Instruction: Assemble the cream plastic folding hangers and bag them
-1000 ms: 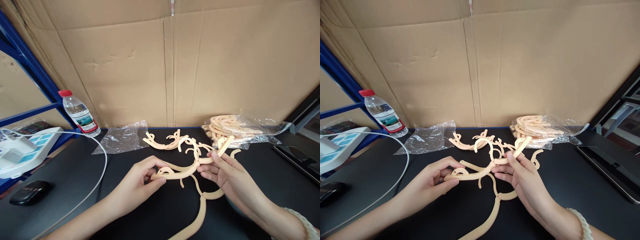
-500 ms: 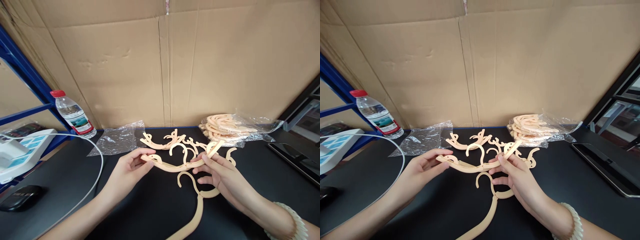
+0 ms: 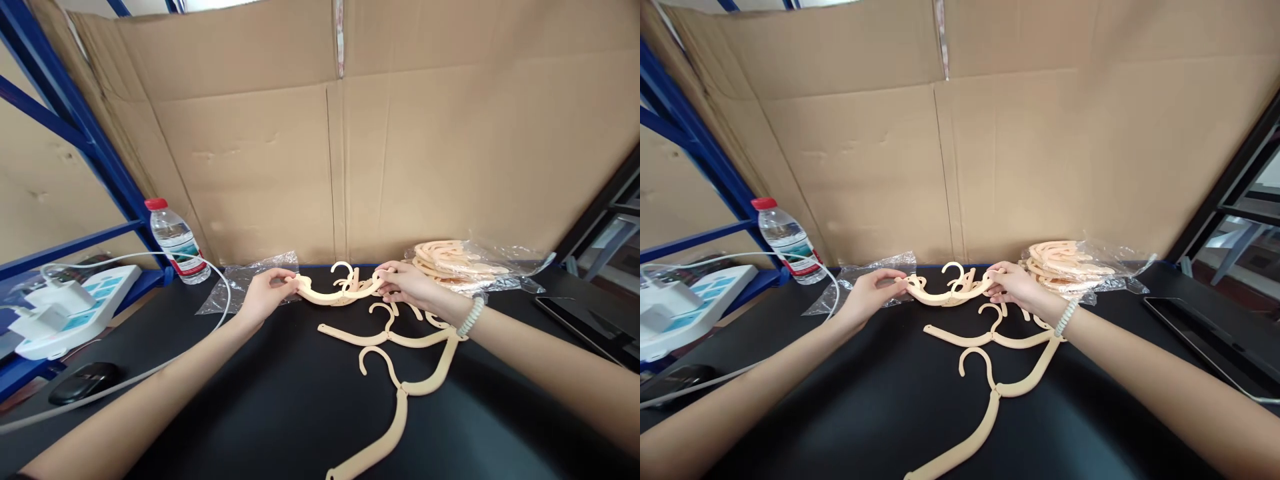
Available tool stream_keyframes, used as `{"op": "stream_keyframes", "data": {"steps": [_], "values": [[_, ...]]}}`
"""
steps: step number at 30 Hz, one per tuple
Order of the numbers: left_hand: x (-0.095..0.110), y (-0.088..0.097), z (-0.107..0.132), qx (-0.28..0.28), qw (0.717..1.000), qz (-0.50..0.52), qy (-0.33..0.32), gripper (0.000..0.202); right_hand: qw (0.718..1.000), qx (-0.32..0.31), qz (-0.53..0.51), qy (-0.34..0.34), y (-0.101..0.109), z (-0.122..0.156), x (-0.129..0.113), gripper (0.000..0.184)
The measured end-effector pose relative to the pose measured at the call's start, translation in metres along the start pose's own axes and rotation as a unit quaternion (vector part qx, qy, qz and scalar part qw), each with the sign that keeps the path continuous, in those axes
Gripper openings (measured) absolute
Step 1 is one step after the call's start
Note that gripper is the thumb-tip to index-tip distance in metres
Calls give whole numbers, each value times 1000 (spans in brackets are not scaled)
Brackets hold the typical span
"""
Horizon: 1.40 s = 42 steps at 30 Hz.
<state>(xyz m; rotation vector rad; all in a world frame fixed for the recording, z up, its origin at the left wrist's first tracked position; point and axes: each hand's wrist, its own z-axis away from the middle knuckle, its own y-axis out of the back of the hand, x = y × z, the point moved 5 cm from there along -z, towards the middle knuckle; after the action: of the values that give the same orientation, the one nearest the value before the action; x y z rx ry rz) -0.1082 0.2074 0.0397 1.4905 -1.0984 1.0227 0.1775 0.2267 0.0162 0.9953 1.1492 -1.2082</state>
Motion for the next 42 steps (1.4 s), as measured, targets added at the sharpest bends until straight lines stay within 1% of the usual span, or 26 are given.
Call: {"op": "stream_keyframes", "data": {"steps": [2,6,10,13,16,18,20,22,24,25,27,28,29,30,32,34,35,37,39,40,42], "values": [[-3,1,-4,-5,999,-37,-25,30,999,-15,47,-4,-5,-16,1,10],[-8,-1,-4,-14,990,-112,-86,19,989,-32,147,-1,-12,-39,8,29],[-8,-5,0,-19,975,-168,-143,10,972,-31,234,11,-13,-49,10,30],[-3,-9,8,-31,958,-205,-199,11,960,-19,279,33,-12,-47,2,28],[6,-13,18,-46,938,-236,-251,15,950,-12,303,69,-6,-34,-10,24],[13,-17,27,-63,927,-251,-273,16,944,-22,313,99,0,-17,-18,19],[22,-23,40,-96,917,-262,-286,17,937,-44,321,130,8,5,-23,16],[33,-33,59,-148,907,-268,-290,16,926,-65,337,154,17,31,-23,15],[44,-46,83,-208,894,-276,-284,15,913,-70,361,174,26,55,-20,12],[46,-54,96,-245,881,-302,-268,21,907,-68,375,179,31,66,-18,10],[48,-69,121,-325,852,-338,-234,41,896,-61,400,184,41,81,-14,9],[48,-76,133,-348,837,-353,-233,51,891,-59,411,186,46,86,-12,10],[48,-81,141,-362,822,-372,-233,55,886,-58,420,188,53,89,-10,12],[46,-85,148,-375,809,-388,-233,54,882,-58,429,188,60,90,-10,15],[42,-91,155,-397,790,-403,-237,40,872,-51,449,187,76,89,-11,18],[39,-93,155,-419,776,-400,-252,24,863,-35,466,192,94,87,-15,16],[37,-93,154,-426,770,-395,-263,22,858,-32,474,196,102,87,-17,15],[36,-91,150,-430,764,-385,-290,25,851,-53,480,205,110,87,-19,14],[34,-90,146,-425,764,-374,-309,29,846,-91,482,209,106,88,-16,16],[33,-90,145,-422,766,-368,-316,30,844,-98,483,211,102,88,-14,17],[31,-92,142,-407,775,-353,-331,30,832,-75,502,223,89,84,-10,21]]}}
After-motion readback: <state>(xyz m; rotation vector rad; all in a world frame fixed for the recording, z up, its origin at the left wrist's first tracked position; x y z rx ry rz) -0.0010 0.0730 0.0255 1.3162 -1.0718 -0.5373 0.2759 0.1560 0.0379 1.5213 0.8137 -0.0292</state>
